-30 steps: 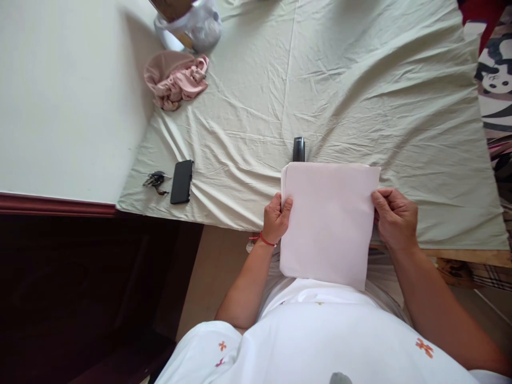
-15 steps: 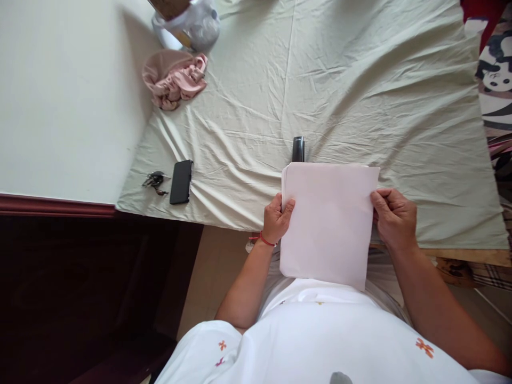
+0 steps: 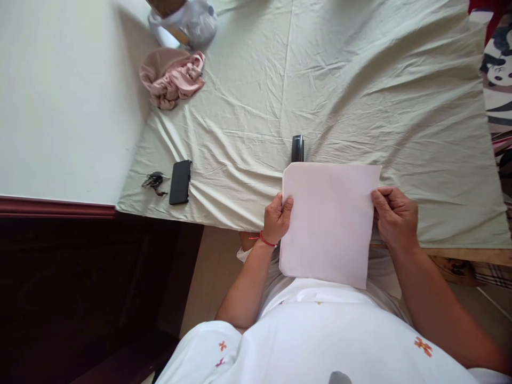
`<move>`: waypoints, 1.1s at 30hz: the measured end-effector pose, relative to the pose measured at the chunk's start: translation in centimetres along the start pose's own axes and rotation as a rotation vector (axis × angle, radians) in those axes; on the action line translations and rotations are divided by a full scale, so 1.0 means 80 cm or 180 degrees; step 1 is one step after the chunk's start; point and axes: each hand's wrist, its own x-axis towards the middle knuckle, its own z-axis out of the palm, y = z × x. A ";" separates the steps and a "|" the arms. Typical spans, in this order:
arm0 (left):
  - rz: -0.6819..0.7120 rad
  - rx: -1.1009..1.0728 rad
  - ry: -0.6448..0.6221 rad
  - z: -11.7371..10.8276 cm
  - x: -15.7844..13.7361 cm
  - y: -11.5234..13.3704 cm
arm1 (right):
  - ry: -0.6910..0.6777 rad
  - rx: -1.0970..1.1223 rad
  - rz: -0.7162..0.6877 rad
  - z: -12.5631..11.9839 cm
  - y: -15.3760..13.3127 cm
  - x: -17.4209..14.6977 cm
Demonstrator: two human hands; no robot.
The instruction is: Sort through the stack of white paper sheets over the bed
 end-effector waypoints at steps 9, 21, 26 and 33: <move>-0.0376 -0.0880 0.0391 0.002 0.000 -0.006 | 0.0172 0.0101 -0.0110 0.007 -0.017 -0.013; -0.0955 -0.2445 0.1398 0.004 0.009 0.022 | -0.2702 -0.1213 0.1504 -0.084 -0.014 -0.104; -0.1198 -0.2618 0.1666 0.012 -0.005 0.046 | -0.2645 -0.0340 0.1636 -0.044 0.002 -0.135; -0.1203 -0.2658 0.1675 0.023 -0.029 0.043 | -0.1483 0.0379 0.1863 -0.011 0.007 -0.150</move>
